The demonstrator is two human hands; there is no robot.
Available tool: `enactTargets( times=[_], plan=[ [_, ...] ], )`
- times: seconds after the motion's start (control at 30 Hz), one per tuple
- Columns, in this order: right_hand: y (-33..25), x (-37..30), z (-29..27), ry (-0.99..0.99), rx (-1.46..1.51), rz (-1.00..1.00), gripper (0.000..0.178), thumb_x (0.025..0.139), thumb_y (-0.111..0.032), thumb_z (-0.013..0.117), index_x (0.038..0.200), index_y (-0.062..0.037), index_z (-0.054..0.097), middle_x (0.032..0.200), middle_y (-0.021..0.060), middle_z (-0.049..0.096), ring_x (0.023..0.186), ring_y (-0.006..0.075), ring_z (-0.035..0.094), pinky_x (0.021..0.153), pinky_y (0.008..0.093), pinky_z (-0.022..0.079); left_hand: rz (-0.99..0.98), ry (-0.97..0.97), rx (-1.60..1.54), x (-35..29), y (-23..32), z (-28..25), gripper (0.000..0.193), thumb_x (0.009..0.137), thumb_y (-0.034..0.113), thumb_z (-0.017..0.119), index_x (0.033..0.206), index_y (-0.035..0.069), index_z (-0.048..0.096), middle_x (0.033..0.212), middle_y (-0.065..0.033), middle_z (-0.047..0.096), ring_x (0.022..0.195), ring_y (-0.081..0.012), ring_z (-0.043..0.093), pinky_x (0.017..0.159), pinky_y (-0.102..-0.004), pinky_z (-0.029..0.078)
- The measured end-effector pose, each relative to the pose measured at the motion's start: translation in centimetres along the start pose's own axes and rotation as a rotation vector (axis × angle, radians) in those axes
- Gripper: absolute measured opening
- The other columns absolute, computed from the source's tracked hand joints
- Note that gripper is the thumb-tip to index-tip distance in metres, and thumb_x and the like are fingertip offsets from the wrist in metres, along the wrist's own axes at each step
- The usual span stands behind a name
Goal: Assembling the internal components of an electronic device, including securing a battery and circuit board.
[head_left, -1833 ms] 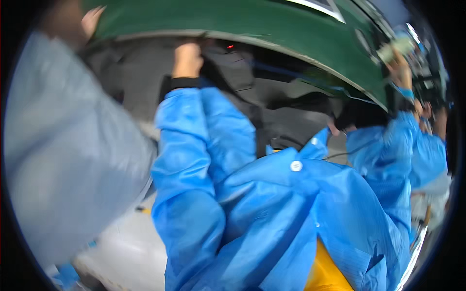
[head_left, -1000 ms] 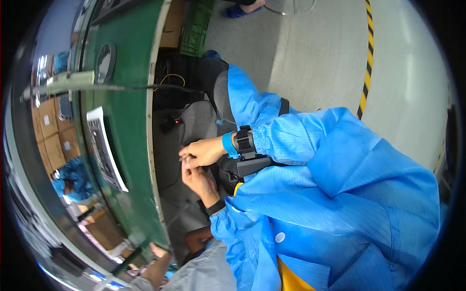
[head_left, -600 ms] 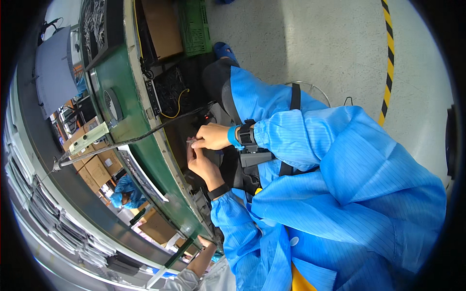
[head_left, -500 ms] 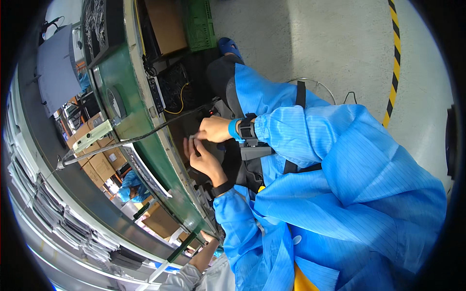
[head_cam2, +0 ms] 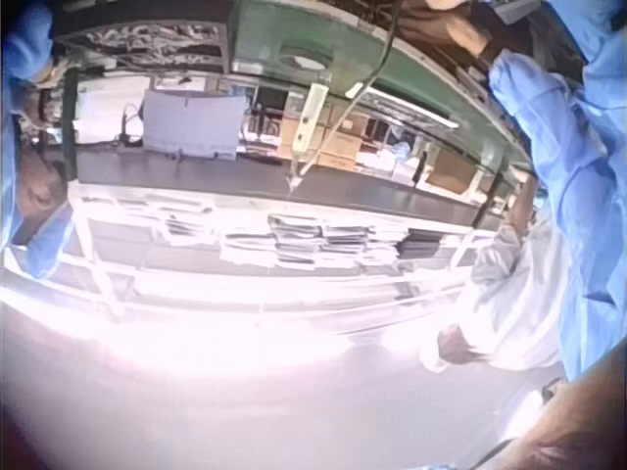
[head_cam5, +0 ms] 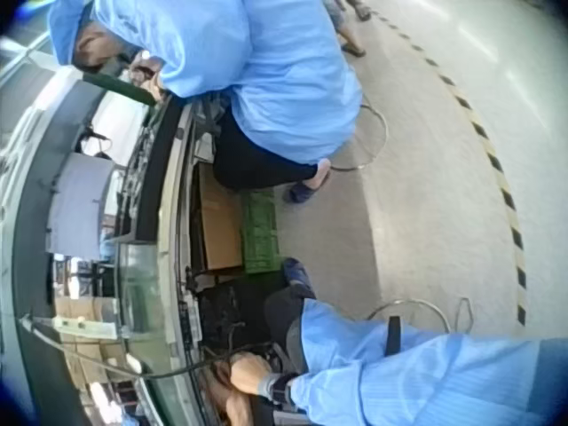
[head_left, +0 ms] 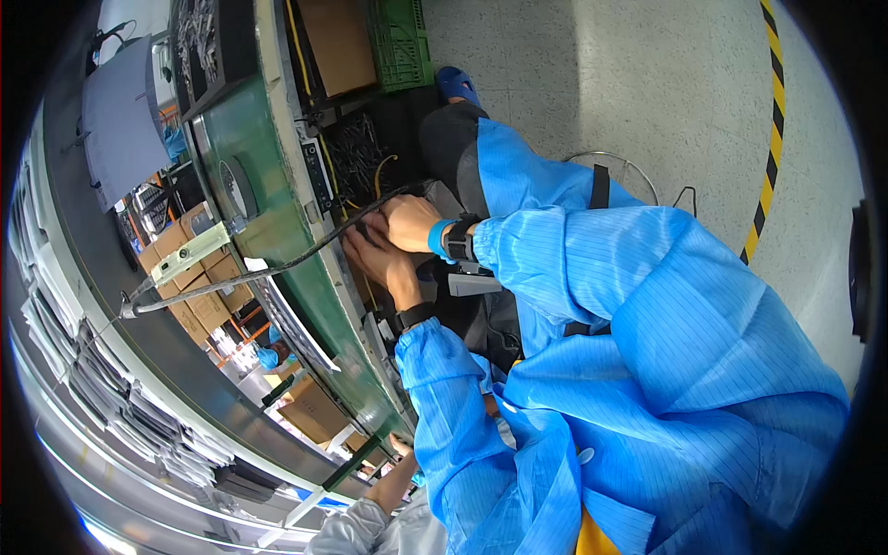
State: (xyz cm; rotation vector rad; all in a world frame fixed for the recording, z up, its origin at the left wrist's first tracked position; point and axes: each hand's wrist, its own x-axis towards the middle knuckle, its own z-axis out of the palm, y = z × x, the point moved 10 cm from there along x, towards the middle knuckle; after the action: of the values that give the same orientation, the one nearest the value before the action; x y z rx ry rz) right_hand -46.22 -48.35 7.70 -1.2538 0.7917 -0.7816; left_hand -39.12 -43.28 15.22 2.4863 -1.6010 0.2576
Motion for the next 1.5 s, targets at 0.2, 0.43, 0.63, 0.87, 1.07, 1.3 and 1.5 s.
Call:
enactTargets(
  times=[0.2,0.43,0.63,0.87,1.07,1.3,1.5],
  plan=[
    [1.1,1.8,0.9,0.091,0.023,-0.036,0.033,0.090,-0.033,0.051,0.090,-0.0040,0.068,0.088,0.0219,0.065,0.084,0.0401,0.062,0.074,0.0468,0.049,0.010,0.019,-0.107,2.0,-1.3,0.6,0.038,0.094,0.016,0.042,0.126,-0.005,0.048,0.125,-0.0255,0.047,0.118,-0.0407,0.044,0.099,-0.0464,0.035],
    [2.7,1.8,-0.6,0.154,0.222,0.012,0.022,0.085,-0.024,0.060,0.092,-0.0060,0.071,0.085,0.0210,0.066,0.082,0.0387,0.063,0.071,0.0438,0.051,0.004,-0.004,-0.292,3.3,1.3,1.3,0.037,0.094,0.009,0.038,0.127,-0.006,0.047,0.120,-0.0251,0.057,0.110,-0.0343,0.057,0.092,-0.0408,0.045],
    [3.7,1.9,-0.7,0.148,0.235,0.095,0.018,0.082,-0.021,0.065,0.092,-0.0080,0.072,0.083,0.0204,0.066,0.080,0.0366,0.064,0.072,0.0421,0.051,-0.096,-0.010,-0.553,4.0,-0.6,2.9,0.033,0.096,0.005,0.036,0.123,-0.006,0.050,0.116,-0.0215,0.059,0.105,-0.0290,0.060,0.087,-0.0367,0.050],
    [3.3,2.7,-1.6,0.166,0.249,0.163,0.013,0.078,-0.017,0.067,0.084,-0.0077,0.073,0.080,0.0199,0.066,0.080,0.0358,0.064,0.072,0.0418,0.051,-0.104,-0.068,-0.555,3.8,-0.2,3.6,0.033,0.096,0.004,0.033,0.124,-0.007,0.048,0.116,-0.0211,0.058,0.107,-0.0279,0.058,0.093,-0.0357,0.047],
    [3.1,3.5,-0.8,0.132,0.227,0.217,0.014,0.077,-0.017,0.066,0.084,-0.0068,0.072,0.082,0.0203,0.066,0.081,0.0368,0.064,0.074,0.0420,0.051,-0.072,-0.074,-0.531,3.7,0.4,3.0,0.037,0.094,0.000,0.030,0.129,-0.006,0.043,0.121,-0.0221,0.054,0.110,-0.0290,0.057,0.095,-0.0371,0.046],
    [3.3,2.9,-0.7,0.100,0.221,0.241,0.015,0.078,-0.018,0.065,0.087,-0.0088,0.073,0.087,0.0197,0.066,0.085,0.0355,0.064,0.076,0.0414,0.051,-0.141,-0.059,-0.572,3.6,-0.2,2.9,0.034,0.096,0.003,0.033,0.126,-0.009,0.044,0.117,-0.0202,0.057,0.107,-0.0266,0.057,0.093,-0.0351,0.045],
    [2.6,3.5,-0.7,0.072,0.190,0.215,0.016,0.078,-0.018,0.063,0.087,-0.0090,0.072,0.085,0.0181,0.067,0.082,0.0358,0.064,0.075,0.0434,0.051,-0.056,-0.099,-0.541,4.0,-1.2,3.5,0.036,0.095,0.001,0.032,0.129,-0.008,0.042,0.121,-0.0243,0.054,0.110,-0.0299,0.057,0.093,-0.0368,0.047]
  ],
)
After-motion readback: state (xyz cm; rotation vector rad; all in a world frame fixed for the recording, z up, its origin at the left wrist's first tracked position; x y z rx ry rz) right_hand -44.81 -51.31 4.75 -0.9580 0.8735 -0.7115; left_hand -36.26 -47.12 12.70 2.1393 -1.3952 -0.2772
